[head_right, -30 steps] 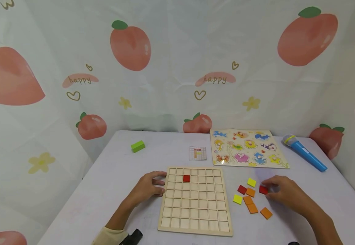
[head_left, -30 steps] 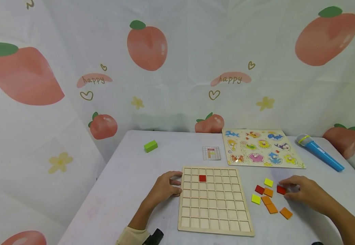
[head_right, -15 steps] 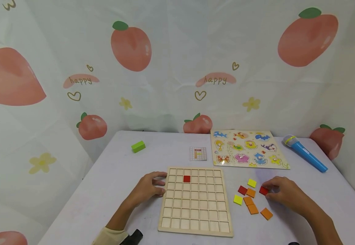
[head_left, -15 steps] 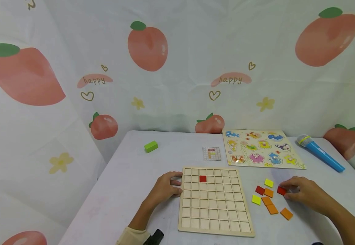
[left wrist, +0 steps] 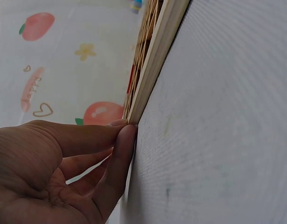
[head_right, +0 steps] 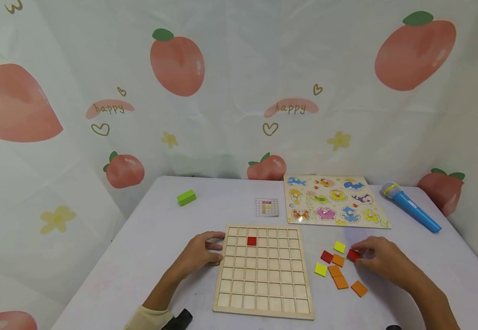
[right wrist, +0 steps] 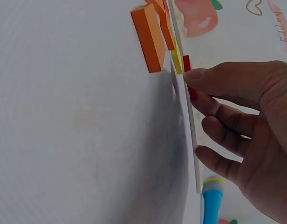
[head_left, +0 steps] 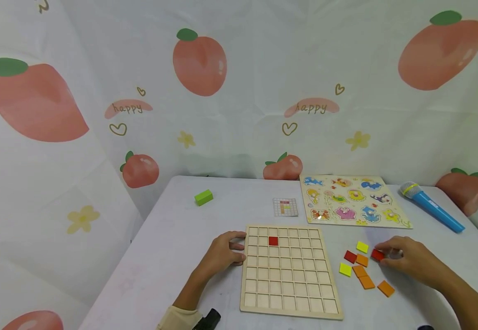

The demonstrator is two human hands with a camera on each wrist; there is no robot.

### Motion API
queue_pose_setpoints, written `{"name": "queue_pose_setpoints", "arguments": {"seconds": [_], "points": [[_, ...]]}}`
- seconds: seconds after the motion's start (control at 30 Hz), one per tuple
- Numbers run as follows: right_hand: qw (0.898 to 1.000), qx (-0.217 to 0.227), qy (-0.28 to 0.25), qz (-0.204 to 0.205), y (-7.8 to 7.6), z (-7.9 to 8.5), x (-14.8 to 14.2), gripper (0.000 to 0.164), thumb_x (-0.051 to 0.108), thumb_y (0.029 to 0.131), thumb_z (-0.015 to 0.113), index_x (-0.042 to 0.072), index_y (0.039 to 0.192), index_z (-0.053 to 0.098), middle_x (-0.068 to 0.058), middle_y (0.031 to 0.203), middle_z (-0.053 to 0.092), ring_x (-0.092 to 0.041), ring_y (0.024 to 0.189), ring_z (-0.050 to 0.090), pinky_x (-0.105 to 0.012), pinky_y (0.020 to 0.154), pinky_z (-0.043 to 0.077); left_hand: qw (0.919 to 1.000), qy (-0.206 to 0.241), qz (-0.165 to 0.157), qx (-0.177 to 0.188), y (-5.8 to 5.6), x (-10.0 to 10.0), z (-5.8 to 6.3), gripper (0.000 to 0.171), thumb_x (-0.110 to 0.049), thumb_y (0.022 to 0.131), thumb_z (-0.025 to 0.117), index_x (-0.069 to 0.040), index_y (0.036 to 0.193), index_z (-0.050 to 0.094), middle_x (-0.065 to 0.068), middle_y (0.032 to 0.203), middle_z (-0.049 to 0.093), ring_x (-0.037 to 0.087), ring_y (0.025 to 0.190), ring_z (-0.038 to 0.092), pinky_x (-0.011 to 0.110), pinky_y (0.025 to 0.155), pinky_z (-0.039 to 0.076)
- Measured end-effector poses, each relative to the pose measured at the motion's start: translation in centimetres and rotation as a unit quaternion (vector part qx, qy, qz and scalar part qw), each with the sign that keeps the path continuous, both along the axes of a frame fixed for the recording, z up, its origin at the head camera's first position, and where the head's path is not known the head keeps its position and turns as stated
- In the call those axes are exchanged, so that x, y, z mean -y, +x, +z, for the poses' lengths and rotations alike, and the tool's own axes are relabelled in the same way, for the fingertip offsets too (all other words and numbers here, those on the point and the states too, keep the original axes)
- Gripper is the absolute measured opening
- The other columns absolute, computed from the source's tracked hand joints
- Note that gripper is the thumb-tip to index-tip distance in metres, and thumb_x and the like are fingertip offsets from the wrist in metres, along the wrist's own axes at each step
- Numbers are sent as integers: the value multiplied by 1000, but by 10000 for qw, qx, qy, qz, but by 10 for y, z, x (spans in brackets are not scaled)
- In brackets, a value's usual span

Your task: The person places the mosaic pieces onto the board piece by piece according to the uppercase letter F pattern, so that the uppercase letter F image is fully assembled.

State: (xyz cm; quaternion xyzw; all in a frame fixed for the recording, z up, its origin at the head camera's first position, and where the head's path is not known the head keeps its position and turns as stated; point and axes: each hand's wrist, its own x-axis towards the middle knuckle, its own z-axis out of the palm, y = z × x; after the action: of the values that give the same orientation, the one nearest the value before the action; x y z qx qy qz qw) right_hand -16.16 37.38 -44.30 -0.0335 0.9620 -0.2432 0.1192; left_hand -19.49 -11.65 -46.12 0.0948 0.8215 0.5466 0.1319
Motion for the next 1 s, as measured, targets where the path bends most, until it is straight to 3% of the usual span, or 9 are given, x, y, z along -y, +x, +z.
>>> {"name": "queue_pose_setpoints", "arguments": {"seconds": [0.4, 0.67, 0.87, 1.0], "points": [[9989, -397, -232, 79, -4, 3, 24, 38, 21, 89, 81, 2, 122, 77, -1, 104, 70, -22, 97, 57, -40, 81, 59, 10000, -40, 3, -42, 0, 1, 0, 62, 8, 84, 81, -1, 142, 62, 16, 121, 70, 23, 105, 72, 33, 73, 66], [9970, -634, -380, 228, -8, 3, 44, 33, 19, 90, 79, 4, 120, 79, 2, 104, 71, -20, 95, 57, -28, 77, 55, 10000, -5, -14, -51, 0, 0, 0, 62, 8, 84, 81, 0, 143, 62, 16, 119, 70, 23, 103, 72, 33, 72, 66], [9953, -664, -620, 332, -12, 3, 59, 32, 18, 91, 78, 4, 120, 78, 0, 104, 71, -21, 98, 59, -35, 81, 56, 10000, 23, -28, -47, 1, 0, 0, 62, 8, 84, 81, 0, 143, 62, 16, 120, 70, 22, 102, 71, 34, 73, 66], [9944, -640, -762, 342, -16, 2, 68, 33, 17, 91, 78, 4, 122, 78, -1, 105, 71, -21, 98, 59, -32, 79, 56, 10000, 32, -41, -47, 1, 0, 0, 62, 8, 85, 81, 0, 143, 61, 16, 120, 70, 22, 102, 72, 34, 73, 66]]}}
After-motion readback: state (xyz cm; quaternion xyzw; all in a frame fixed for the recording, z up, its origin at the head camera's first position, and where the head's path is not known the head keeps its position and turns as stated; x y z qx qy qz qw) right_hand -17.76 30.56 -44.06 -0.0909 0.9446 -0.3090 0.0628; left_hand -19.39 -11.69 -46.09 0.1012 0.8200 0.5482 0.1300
